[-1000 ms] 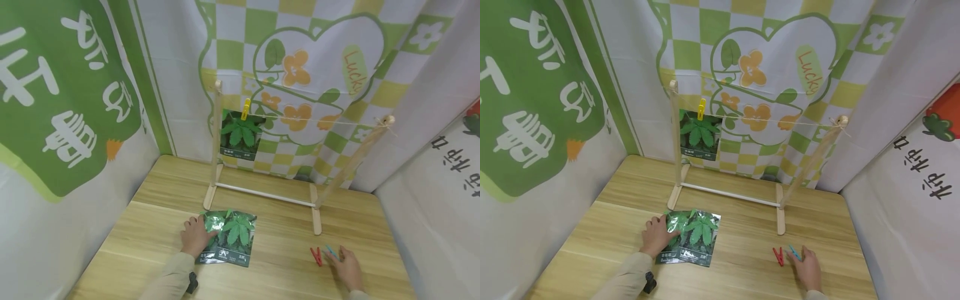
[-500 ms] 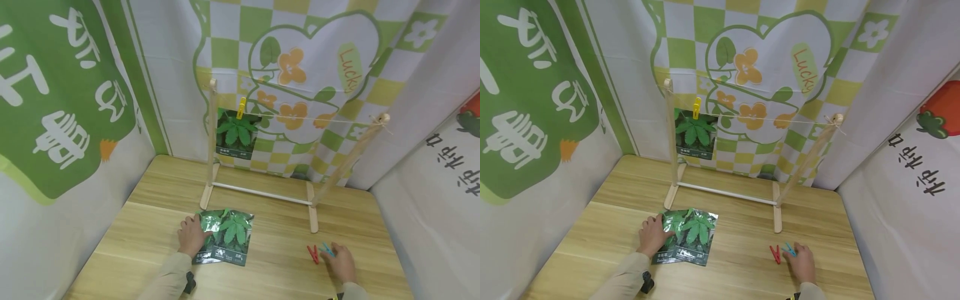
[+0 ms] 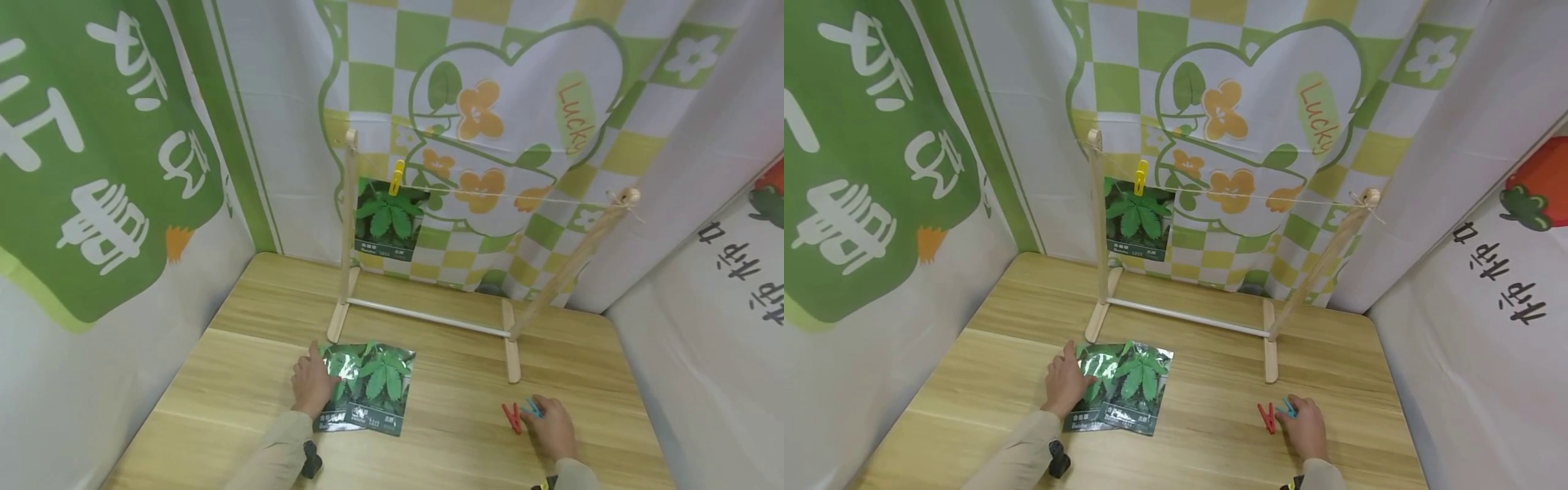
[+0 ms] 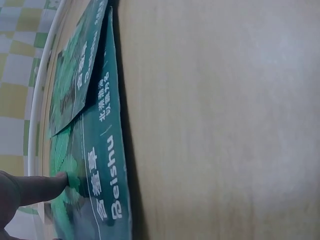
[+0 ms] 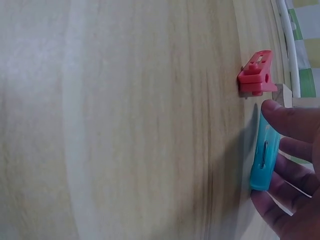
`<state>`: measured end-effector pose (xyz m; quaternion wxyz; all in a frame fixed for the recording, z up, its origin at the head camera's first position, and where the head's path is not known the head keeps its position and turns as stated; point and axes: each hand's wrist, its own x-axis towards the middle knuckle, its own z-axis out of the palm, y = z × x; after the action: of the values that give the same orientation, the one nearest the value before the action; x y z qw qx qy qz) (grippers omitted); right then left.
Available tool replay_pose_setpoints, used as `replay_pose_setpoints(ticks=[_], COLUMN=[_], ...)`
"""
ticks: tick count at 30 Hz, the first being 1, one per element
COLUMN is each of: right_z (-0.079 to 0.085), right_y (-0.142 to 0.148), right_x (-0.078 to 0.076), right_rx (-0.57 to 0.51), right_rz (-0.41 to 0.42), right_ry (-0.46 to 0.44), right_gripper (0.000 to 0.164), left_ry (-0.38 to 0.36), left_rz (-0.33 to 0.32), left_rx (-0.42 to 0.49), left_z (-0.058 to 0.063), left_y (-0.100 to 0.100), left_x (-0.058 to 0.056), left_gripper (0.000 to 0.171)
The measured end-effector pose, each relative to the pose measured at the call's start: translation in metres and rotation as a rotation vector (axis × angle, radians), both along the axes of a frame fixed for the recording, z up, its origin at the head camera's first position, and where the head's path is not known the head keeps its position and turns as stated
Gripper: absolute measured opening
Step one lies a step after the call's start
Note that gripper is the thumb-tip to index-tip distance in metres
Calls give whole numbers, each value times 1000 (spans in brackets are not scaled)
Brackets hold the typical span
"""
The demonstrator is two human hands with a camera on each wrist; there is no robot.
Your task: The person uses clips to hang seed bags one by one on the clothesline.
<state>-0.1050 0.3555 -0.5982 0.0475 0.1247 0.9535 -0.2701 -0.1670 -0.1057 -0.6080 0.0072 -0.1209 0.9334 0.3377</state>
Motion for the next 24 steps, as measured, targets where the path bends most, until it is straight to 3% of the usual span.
replay_pose_setpoints(ticks=[4, 13, 18, 24], right_z=[-2, -10, -14, -19], right_y=[1, 0, 0, 3], right_x=[-2, -1, -2, -7], right_rx=[-12, -50, -64, -64], right_rz=[-9, -18, -34, -47], right_ry=[-7, 16, 3, 28], right_gripper=[50, 46, 49, 47], left_ry=[34, 3, 5, -54], left_rz=[8, 4, -1, 19], left_rx=[9, 50, 83, 211], left_z=[-2, -4, -2, -1], left_y=[-1, -7, -12, -17], left_x=[-2, -2, 0, -4], left_gripper=[91, 53, 52, 53])
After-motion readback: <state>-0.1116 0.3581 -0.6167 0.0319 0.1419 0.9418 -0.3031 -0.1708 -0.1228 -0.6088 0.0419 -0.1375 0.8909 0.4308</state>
